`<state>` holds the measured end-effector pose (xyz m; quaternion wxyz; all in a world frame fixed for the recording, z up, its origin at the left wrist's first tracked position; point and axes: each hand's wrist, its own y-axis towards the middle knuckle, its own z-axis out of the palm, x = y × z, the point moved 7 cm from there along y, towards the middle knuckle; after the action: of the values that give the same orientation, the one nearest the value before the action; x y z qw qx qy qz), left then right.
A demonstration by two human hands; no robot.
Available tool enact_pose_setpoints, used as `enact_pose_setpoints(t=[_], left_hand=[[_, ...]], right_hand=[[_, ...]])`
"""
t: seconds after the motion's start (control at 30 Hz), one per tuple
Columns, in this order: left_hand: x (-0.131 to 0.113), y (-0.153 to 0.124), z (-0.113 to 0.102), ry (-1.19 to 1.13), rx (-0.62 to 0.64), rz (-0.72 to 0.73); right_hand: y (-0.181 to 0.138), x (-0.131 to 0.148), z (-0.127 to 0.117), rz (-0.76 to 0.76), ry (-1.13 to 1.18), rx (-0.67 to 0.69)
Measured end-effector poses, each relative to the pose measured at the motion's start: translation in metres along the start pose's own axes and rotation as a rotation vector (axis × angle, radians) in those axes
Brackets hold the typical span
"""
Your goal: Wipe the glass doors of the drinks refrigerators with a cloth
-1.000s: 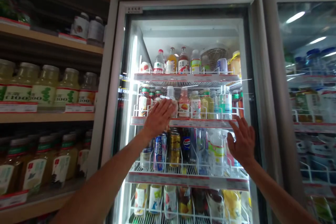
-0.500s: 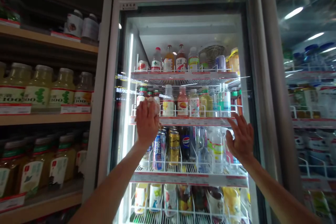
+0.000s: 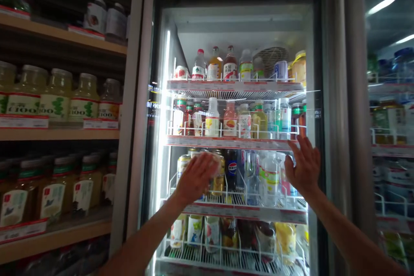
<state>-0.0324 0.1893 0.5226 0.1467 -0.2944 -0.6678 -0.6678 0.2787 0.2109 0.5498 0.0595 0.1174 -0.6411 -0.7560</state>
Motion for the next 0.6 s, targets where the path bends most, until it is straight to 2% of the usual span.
enact_pose_setpoints(t=[0.1,0.13,0.17,0.27,0.3,0.43,0.47,0.57,0.6], left_hand=[[0.034,-0.022,-0.014,0.111,-0.152,-0.386],[0.037,-0.027,-0.015,0.118,-0.173,-0.434],[0.034,-0.029,-0.014,0.099,-0.159,-0.412],[0.012,-0.028,-0.004,-0.012,-0.03,-0.14],[0.011,-0.029,-0.004,-0.019,-0.025,-0.128],[0.031,-0.042,-0.015,0.071,-0.149,-0.467],[0.025,-0.044,-0.013,0.061,-0.139,-0.46],[-0.016,-0.045,-0.002,-0.052,-0.007,-0.13],[-0.024,-0.047,0.0,-0.076,0.022,-0.062]], right_hand=[[0.0,0.0,0.0,0.005,-0.003,-0.003],[0.0,0.0,0.0,0.006,-0.008,-0.003],[0.0,0.0,0.001,0.007,-0.014,-0.003],[0.0,-0.001,0.001,0.008,-0.028,0.003],[0.0,0.0,0.001,0.005,-0.031,0.002],[0.0,0.001,-0.001,-0.01,-0.045,-0.01],[0.0,0.001,-0.001,-0.007,-0.046,-0.008],[0.0,-0.001,0.001,0.012,-0.038,0.022],[0.0,-0.001,0.002,0.014,-0.035,0.03]])
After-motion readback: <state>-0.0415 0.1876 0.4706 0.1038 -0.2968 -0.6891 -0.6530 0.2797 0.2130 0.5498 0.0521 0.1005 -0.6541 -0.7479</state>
